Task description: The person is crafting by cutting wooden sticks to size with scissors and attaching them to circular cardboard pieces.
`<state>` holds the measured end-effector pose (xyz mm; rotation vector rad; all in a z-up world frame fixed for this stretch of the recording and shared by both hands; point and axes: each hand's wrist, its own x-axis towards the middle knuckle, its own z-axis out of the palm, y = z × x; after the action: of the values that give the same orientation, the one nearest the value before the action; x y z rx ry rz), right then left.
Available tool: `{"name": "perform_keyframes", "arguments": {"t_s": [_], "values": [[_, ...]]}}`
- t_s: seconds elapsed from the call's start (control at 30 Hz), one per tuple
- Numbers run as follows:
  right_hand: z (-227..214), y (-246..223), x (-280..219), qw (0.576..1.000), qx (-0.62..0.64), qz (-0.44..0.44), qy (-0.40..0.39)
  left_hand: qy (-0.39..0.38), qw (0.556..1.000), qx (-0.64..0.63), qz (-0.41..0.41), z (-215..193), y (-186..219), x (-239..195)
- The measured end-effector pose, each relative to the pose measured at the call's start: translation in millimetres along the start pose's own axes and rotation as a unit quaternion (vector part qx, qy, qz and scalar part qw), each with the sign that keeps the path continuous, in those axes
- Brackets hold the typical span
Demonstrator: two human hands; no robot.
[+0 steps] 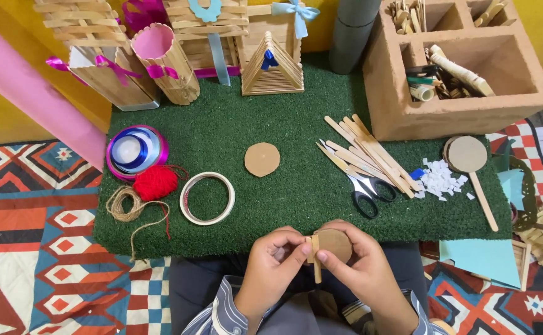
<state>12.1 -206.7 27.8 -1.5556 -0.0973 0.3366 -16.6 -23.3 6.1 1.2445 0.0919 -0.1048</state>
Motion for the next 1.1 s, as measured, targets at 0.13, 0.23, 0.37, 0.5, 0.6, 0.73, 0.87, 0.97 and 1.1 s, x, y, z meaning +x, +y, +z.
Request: {"name": "perform_keyframes", "arguments": {"t_s": [0.13, 0.23, 0.37, 0.5, 0.6, 0.73, 0.87, 0.97, 1.1], "values": [[-0.1, 0.8, -1.1, 0.999, -0.04, 0.004, 0.018, 0.025, 0.993, 0.105, 0.055, 8.0, 13.1, -2.3], [0.9, 4.0, -2.2, 1.0, 0.005, 0.009, 0.004, 0.024, 0.99, 0.12, 0.075, 8.7, 9.2, -4.3], [1.4, 8.4, -3.8, 1.0, -0.004, 0.002, 0.014, 0.014, 0.992, 0.103, 0.073, 11.1, 6.1, -6.2], [3.3, 6.6, -6.5, 0.994, -0.074, -0.06, 0.053, 0.006, 0.99, 0.089, 0.108, 16.0, 10.6, -7.5], [0.8, 19.5, -9.2, 0.997, 0.025, -0.067, 0.033, -0.026, 0.991, 0.08, 0.103, 16.8, 13.7, -8.0], [-7.5, 6.0, 6.8, 0.999, 0.015, -0.037, 0.019, 0.006, 0.993, 0.091, 0.073, 12.4, 6.8, -3.5], [-5.6, -24.7, 26.8, 0.991, -0.092, -0.088, -0.031, 0.008, 0.99, 0.12, 0.067, 11.3, 10.7, 1.0], [2.5, -28.1, 36.2, 0.985, -0.129, -0.107, -0.032, 0.022, 0.989, 0.128, 0.07, 9.0, 12.2, 4.0], [8.8, -24.4, 46.1, 0.987, -0.129, -0.095, -0.031, 0.039, 0.995, 0.091, 0.014, -5.7, -3.0, 6.8]]}}
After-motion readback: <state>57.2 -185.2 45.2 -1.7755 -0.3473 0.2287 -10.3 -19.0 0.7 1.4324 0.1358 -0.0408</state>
